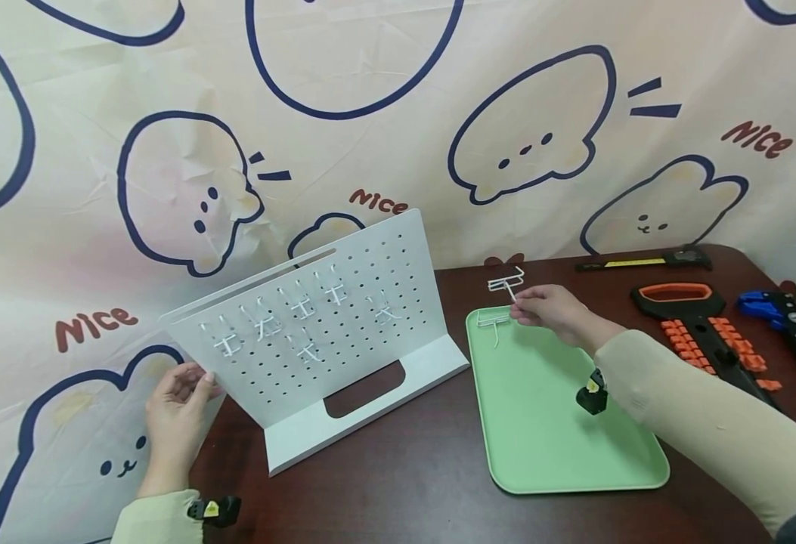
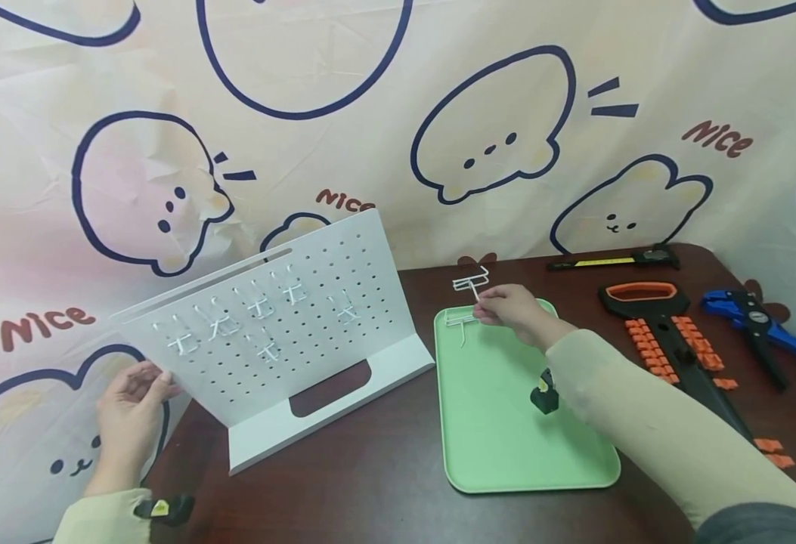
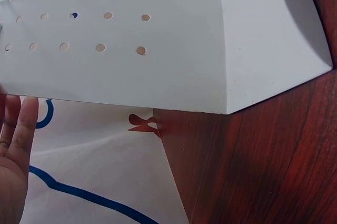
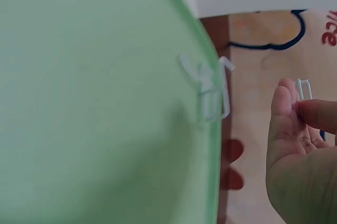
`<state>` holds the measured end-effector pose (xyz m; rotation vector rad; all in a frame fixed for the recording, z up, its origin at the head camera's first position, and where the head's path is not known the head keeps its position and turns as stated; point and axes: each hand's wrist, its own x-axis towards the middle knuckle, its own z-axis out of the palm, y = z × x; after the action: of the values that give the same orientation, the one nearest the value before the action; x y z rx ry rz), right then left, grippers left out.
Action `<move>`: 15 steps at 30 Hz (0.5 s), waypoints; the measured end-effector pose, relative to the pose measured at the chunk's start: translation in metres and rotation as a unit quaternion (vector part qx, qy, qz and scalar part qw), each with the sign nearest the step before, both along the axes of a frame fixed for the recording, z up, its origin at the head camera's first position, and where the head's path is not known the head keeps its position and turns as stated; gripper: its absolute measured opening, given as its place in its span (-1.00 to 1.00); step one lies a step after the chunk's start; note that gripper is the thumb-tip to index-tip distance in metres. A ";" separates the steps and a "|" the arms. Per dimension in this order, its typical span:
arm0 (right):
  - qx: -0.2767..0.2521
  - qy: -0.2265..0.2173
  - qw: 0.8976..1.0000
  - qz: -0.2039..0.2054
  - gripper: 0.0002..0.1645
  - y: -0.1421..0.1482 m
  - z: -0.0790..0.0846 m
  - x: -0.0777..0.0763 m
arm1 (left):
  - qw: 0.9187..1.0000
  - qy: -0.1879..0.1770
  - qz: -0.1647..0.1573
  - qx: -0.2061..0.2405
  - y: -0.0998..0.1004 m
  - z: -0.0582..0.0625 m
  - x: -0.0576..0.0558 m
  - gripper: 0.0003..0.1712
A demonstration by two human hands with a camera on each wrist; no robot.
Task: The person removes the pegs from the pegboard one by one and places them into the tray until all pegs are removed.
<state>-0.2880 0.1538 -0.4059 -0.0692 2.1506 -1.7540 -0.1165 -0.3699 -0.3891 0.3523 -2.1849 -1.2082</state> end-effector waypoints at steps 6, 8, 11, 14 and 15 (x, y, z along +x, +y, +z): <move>-0.004 0.001 1.000 -0.007 -0.50 0.011 -0.011 0.002 | 1.000 0.000 0.002 0.001 0.001 0.000 0.001 -0.75; -0.009 0.003 1.000 -0.011 -0.50 0.012 -0.011 0.002 | 1.000 -0.002 0.005 0.002 0.001 0.000 0.001 -0.75; -0.024 -0.001 0.999 -0.025 -0.49 0.011 -0.013 0.003 | 1.000 -0.004 0.009 0.001 0.001 0.001 0.001 -0.75; -0.060 -0.025 0.997 -0.052 -0.47 0.009 -0.017 0.002 | 1.000 -0.004 0.011 0.002 0.002 0.001 0.001 -0.75; -0.077 -0.037 0.994 -0.064 -0.48 0.009 -0.019 0.001 | 1.000 -0.004 0.011 0.002 0.002 0.001 0.001 -0.75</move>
<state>-0.2867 0.1625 -0.4252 0.0968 2.0047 -1.9599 -0.1152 -0.3680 -0.3879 0.3819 -2.1796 -1.2022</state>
